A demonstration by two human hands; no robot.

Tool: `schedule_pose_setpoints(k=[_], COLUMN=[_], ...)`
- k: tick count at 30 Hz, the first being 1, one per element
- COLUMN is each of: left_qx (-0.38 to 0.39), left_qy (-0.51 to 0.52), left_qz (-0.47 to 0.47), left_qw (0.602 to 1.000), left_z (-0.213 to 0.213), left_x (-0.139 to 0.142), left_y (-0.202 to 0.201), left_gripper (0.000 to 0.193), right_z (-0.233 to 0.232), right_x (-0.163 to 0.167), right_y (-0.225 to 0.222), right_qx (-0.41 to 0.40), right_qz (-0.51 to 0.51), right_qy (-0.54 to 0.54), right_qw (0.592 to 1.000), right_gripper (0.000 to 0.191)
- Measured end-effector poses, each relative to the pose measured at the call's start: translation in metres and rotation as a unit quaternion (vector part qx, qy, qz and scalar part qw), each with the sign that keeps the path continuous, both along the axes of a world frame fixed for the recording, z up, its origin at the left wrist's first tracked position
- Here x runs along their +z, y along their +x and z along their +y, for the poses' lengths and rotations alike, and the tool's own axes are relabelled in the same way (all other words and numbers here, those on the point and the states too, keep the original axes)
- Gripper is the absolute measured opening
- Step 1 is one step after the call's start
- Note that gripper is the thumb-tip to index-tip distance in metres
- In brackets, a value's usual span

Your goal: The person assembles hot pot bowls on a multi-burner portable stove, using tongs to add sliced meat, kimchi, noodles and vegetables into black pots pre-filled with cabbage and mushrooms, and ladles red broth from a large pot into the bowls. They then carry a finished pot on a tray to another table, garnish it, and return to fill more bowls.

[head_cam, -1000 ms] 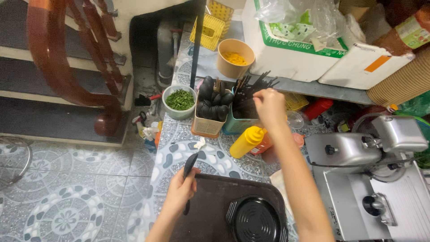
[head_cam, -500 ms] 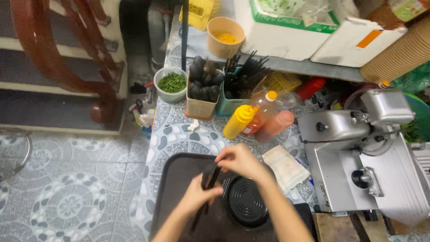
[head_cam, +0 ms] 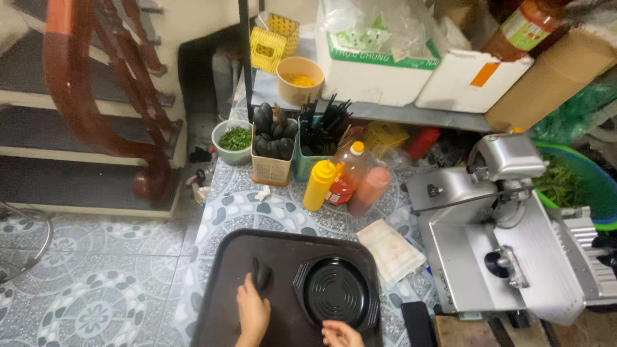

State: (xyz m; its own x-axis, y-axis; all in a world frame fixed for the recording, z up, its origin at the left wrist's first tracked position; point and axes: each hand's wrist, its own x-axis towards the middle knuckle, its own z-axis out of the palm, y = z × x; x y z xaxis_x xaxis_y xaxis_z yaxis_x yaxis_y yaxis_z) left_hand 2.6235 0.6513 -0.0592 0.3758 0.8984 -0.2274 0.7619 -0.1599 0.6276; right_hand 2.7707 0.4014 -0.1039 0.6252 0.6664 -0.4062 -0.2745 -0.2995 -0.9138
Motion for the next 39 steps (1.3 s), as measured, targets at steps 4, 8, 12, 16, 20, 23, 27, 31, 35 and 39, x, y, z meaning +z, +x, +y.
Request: schedule_pose_setpoints(k=[4, 8, 12, 16, 20, 23, 27, 31, 35, 39], left_qx=[0.048, 0.091, 0.145, 0.146, 0.239, 0.263, 0.200, 0.131, 0.147, 0.254], left_qy=[0.096, 0.073, 0.071, 0.165, -0.129, -0.482, -0.533, -0.528, -0.386, -0.226], left_qz=[0.010, 0.080, 0.060, 0.018, -0.231, -0.441, -0.587, -0.657, -0.752, -0.803], left_qw=[0.994, 0.990, 0.985, 0.975, 0.934, 0.710, 0.575, 0.522, 0.514, 0.490], left_z=[-0.031, -0.036, -0.037, -0.056, -0.092, -0.117, -0.139, -0.172, -0.235, -0.318], left_x=[0.033, 0.038, 0.026, 0.015, 0.021, 0.049, 0.102, 0.144, 0.177, 0.194], left_y=[0.013, 0.016, -0.016, -0.035, -0.039, -0.061, -0.120, -0.220, -0.356, -0.505], left_gripper=[0.114, 0.114, 0.116, 0.096, 0.071, 0.064, 0.070, 0.078, 0.087, 0.073], right_z=[-0.014, -0.006, 0.012, 0.006, -0.002, 0.009, 0.018, 0.002, 0.012, -0.009], right_x=[-0.018, -0.002, 0.026, 0.063, 0.112, 0.159, 0.200, 0.187, 0.148, 0.109], right_y=[0.014, 0.027, 0.023, 0.001, -0.033, -0.073, -0.166, -0.272, -0.355, -0.449], right_qx=[0.030, 0.057, 0.071, 0.042, 0.003, 0.057, 0.179, 0.317, 0.368, 0.525], right_qz=[-0.025, 0.032, 0.006, -0.068, -0.019, -0.030, -0.175, -0.433, -0.496, -0.493], right_qy=[0.032, 0.013, 0.033, 0.072, 0.113, 0.154, 0.238, 0.427, 0.600, 0.363], right_qw=[0.999, 0.998, 0.997, 0.994, 0.993, 0.986, 0.938, 0.727, 0.509, 0.592], right_gripper=[0.030, 0.029, 0.024, 0.025, 0.027, 0.029, 0.039, 0.053, 0.047, 0.061])
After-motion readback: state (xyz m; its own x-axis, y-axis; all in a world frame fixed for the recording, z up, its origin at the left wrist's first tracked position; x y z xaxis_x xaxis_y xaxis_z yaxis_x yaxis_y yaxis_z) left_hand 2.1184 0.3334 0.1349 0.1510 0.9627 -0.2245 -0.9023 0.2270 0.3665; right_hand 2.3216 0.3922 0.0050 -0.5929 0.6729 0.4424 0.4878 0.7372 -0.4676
